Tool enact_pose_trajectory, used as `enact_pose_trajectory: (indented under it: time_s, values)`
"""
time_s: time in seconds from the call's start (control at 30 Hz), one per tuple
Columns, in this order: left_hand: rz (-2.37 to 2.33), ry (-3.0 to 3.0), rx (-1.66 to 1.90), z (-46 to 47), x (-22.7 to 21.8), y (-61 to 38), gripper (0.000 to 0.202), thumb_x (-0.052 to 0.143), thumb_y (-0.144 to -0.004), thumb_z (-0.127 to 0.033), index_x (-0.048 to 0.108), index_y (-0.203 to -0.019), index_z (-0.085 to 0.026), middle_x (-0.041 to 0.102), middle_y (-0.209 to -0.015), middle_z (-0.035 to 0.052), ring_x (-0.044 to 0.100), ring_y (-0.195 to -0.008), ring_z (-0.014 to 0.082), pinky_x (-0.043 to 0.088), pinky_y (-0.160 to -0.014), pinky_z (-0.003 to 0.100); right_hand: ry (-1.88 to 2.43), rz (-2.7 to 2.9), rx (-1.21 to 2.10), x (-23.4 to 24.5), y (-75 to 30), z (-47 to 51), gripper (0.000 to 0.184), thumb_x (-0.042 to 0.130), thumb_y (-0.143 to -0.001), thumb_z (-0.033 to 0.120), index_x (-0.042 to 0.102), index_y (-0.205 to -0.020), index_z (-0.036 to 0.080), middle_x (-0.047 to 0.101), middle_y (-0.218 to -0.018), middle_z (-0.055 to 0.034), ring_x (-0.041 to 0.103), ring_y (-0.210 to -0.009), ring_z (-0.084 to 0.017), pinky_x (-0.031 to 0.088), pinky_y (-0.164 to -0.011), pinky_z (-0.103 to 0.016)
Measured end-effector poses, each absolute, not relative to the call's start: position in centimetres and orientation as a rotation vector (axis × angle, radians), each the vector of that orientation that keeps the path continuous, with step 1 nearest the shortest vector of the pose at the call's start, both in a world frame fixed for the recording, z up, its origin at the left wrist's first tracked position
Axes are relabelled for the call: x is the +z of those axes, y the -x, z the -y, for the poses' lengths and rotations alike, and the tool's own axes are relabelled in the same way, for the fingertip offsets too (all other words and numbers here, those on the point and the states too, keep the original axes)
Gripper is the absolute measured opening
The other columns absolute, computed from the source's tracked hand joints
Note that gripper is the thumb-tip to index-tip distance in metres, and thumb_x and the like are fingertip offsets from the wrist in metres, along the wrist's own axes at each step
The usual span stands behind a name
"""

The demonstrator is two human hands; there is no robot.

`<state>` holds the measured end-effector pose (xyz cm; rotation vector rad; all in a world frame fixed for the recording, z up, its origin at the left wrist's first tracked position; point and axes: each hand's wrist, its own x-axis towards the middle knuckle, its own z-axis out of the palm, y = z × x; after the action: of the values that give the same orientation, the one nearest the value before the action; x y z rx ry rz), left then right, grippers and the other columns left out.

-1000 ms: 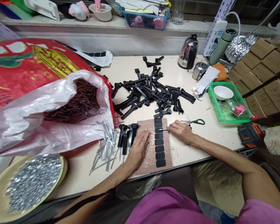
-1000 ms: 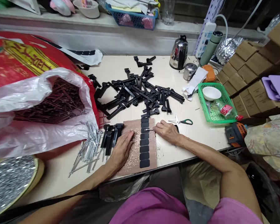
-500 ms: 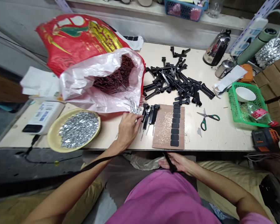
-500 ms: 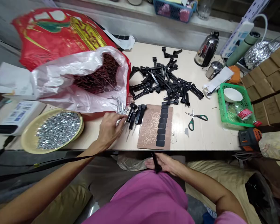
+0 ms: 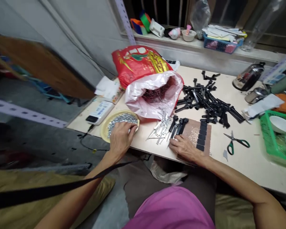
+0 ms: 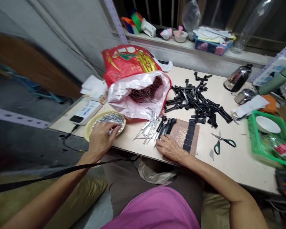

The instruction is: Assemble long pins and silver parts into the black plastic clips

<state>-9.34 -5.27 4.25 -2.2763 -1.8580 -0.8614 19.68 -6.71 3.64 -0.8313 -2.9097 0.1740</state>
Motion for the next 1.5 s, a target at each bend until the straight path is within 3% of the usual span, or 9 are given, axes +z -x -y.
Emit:
enact_pose_trajectory:
  time_s: [0.17, 0.4, 0.53, 0.7, 0.97, 1.1, 1.23, 1.33, 1.5]
  values:
    - [1.953, 2.350, -0.695, 4.0, 2.7, 13.6, 0.029, 0.044, -0.088, -0.034, 0.069, -0.083, -0.021, 0.065, -0.077, 0.0083, 0.054, -0.077, 0.0251, 0.044, -0.071, 0.036, 0.467, 3.065, -0.132, 1.8, -18.3, 2.3, 0.031, 0.040, -0.093, 0.005, 0.063, -0.075, 0.015, 0.059, -0.074, -0.0054, 0.047, -0.078, -0.018, 0.034, -0.070, -0.032]
    - [1.939, 2.438, -0.536, 1.6, 0.5, 14.3, 0.031, 0.042, -0.088, -0.030, 0.069, -0.094, -0.017, 0.065, -0.083, 0.0122, 0.056, -0.084, 0.0275, 0.047, -0.077, 0.039, 0.438, 3.020, -0.279, 1.3, -18.4, 1.3, 0.028, 0.040, -0.090, 0.000, 0.064, -0.081, 0.013, 0.059, -0.074, -0.0063, 0.046, -0.075, -0.018, 0.035, -0.075, -0.033]
    - [1.966, 2.498, -0.516, 0.4, 0.7, 14.3, 0.029, 0.041, -0.088, -0.029, 0.067, -0.092, -0.016, 0.066, -0.087, 0.0115, 0.057, -0.089, 0.0270, 0.047, -0.081, 0.039, 0.433, 3.040, -0.259, 1.2, -18.1, 0.3, 0.029, 0.039, -0.091, 0.002, 0.061, -0.079, 0.015, 0.058, -0.074, -0.0047, 0.046, -0.075, -0.018, 0.033, -0.074, -0.032]
    - [2.061, 2.497, -0.389, 0.1, 1.2, 14.4, 0.031, 0.036, -0.087, -0.028, 0.064, -0.081, -0.015, 0.066, -0.085, 0.0131, 0.057, -0.087, 0.0282, 0.046, -0.081, 0.041, 0.474, 2.967, -0.228, 2.0, -18.3, -0.4, 0.024, 0.038, -0.094, 0.005, 0.060, -0.091, 0.015, 0.061, -0.085, -0.0055, 0.046, -0.079, -0.018, 0.031, -0.074, -0.031]
    - [2.115, 2.495, -0.464, 0.4, 1.8, 14.2, 0.019, 0.041, -0.080, -0.029, 0.056, -0.070, -0.021, 0.064, -0.077, 0.0115, 0.057, -0.083, 0.0284, 0.045, -0.078, 0.041, 0.604, 3.063, -0.176, 3.2, -18.6, 0.7, 0.029, 0.038, -0.095, 0.007, 0.062, -0.080, 0.014, 0.060, -0.078, -0.0052, 0.045, -0.076, -0.017, 0.032, -0.070, -0.032]
    - [2.331, 2.351, -0.769, 1.0, 4.0, 13.4, 0.012, 0.047, -0.075, -0.030, 0.051, -0.067, -0.022, 0.061, -0.072, 0.0078, 0.056, -0.076, 0.0250, 0.044, -0.076, 0.038, 0.671, 3.065, -0.250, 2.6, -17.7, 1.1, 0.030, 0.039, -0.092, 0.003, 0.063, -0.078, 0.012, 0.059, -0.075, -0.0067, 0.046, -0.076, -0.018, 0.034, -0.068, -0.032]
    - [2.785, 2.105, -1.434, 1.9, 6.5, 11.7, 0.018, 0.060, -0.070, -0.037, 0.054, -0.071, -0.020, 0.059, -0.066, 0.0013, 0.054, -0.062, 0.0172, 0.044, -0.065, 0.031, 0.559, 2.987, -0.260, 2.1, -17.7, 0.8, 0.031, 0.040, -0.091, 0.002, 0.062, -0.073, 0.013, 0.061, -0.075, -0.0059, 0.048, -0.073, -0.017, 0.036, -0.069, -0.032]
    - [2.929, 2.091, -1.944, 2.4, 7.4, 9.4, 0.030, 0.072, -0.059, -0.042, 0.057, -0.070, -0.018, 0.058, -0.061, -0.0013, 0.052, -0.057, 0.0132, 0.043, -0.059, 0.026, 0.561, 2.782, -0.236, 2.6, -18.0, 0.4, 0.028, 0.037, -0.093, 0.005, 0.061, -0.081, 0.013, 0.065, -0.086, -0.0072, 0.051, -0.078, -0.016, 0.039, -0.073, -0.032]
    - [3.044, 2.208, -2.275, 2.2, 6.9, 5.3, 0.042, 0.081, -0.048, -0.043, 0.066, -0.075, -0.014, 0.063, -0.064, 0.0001, 0.051, -0.052, 0.0097, 0.040, -0.053, 0.023, 0.942, 2.293, 0.304, 4.3, -18.2, -0.2, 0.017, 0.039, -0.095, 0.021, 0.054, -0.089, 0.016, 0.064, -0.084, -0.0062, 0.055, -0.079, -0.016, 0.043, -0.072, -0.030]
